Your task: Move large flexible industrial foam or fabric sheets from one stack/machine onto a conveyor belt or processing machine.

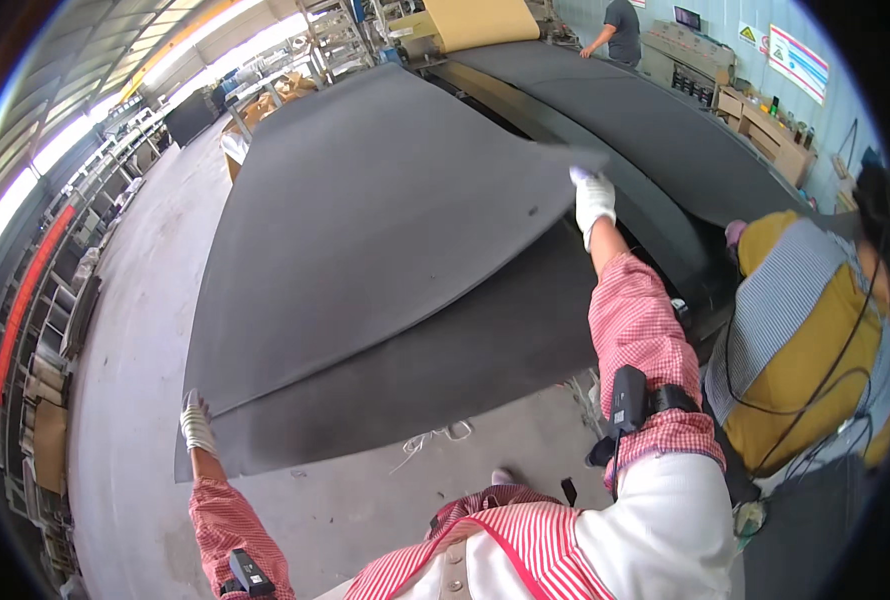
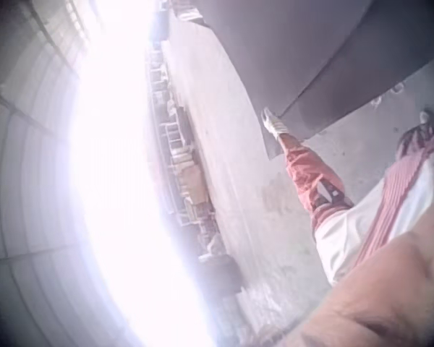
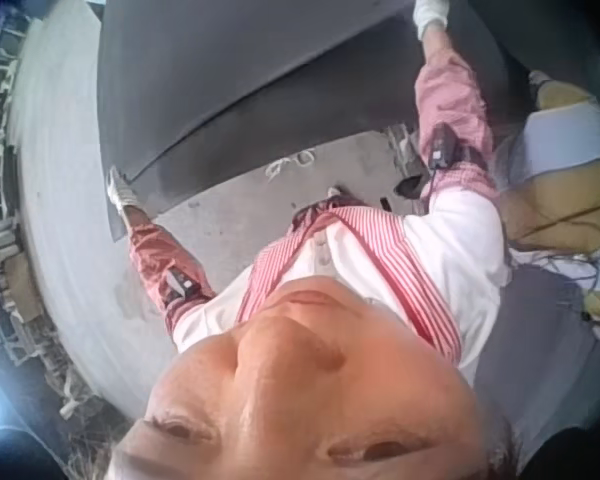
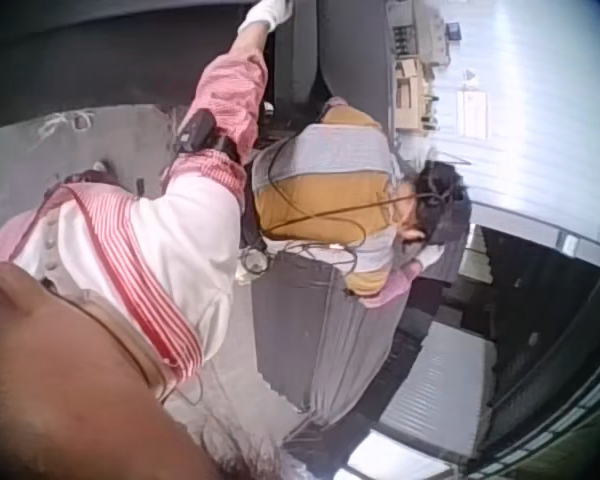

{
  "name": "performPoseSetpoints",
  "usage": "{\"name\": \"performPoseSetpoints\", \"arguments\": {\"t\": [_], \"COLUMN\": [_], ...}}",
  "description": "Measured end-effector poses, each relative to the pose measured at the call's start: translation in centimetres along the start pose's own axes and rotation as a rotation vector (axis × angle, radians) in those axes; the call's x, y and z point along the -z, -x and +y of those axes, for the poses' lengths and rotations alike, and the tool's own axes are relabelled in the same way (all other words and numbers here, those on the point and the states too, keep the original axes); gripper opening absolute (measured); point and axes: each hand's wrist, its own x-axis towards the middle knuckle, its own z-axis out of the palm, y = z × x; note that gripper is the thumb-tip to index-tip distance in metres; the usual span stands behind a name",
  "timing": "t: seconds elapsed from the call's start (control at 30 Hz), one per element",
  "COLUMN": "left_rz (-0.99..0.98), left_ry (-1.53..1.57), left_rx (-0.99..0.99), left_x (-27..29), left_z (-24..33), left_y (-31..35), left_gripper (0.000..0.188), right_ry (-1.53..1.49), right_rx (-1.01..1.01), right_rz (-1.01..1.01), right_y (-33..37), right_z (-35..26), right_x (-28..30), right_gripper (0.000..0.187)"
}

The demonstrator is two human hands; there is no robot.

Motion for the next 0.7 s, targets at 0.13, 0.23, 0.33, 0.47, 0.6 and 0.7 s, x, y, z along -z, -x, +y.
{"name": "performPoseSetpoints", "arguments": {"t": [0.13,0.23,0.33,0.47,0.6,0.7], "left_rz": [0.007,0.073,0.082,-0.325,-0.942,-1.191], "left_ry": [-0.139,-0.938,-1.455,-0.610,-0.105,0.070], "left_rx": [-0.074,0.013,0.041,0.471,0.441,0.754], "left_x": [3.5,2.7,-2.8,-8.6,-17.0,-24.3], "left_z": [-1.9,-2.1,-1.3,4.9,6.6,3.0], "left_y": [-2.6,-4.0,-5.3,2.5,11.3,16.4], "left_gripper": [0.052,0.051,0.053,0.037,0.017,0.018], "right_ry": [-0.961,-1.038,-0.890,-0.948,-1.104,-0.215], "right_rx": [-0.224,-0.525,-0.682,-0.628,-0.506,-0.210], "right_rz": [-0.221,-0.583,-0.664,-0.252,-0.229,-0.326], "right_y": [4.4,18.4,25.7,18.5,13.5,17.8], "right_z": [-7.9,-8.1,-6.4,-8.1,-9.7,-7.4], "right_x": [1.5,-2.4,-8.8,-7.5,-3.3,-4.5], "right_gripper": [0.078,0.084,0.080,0.039,0.045,0.046]}}
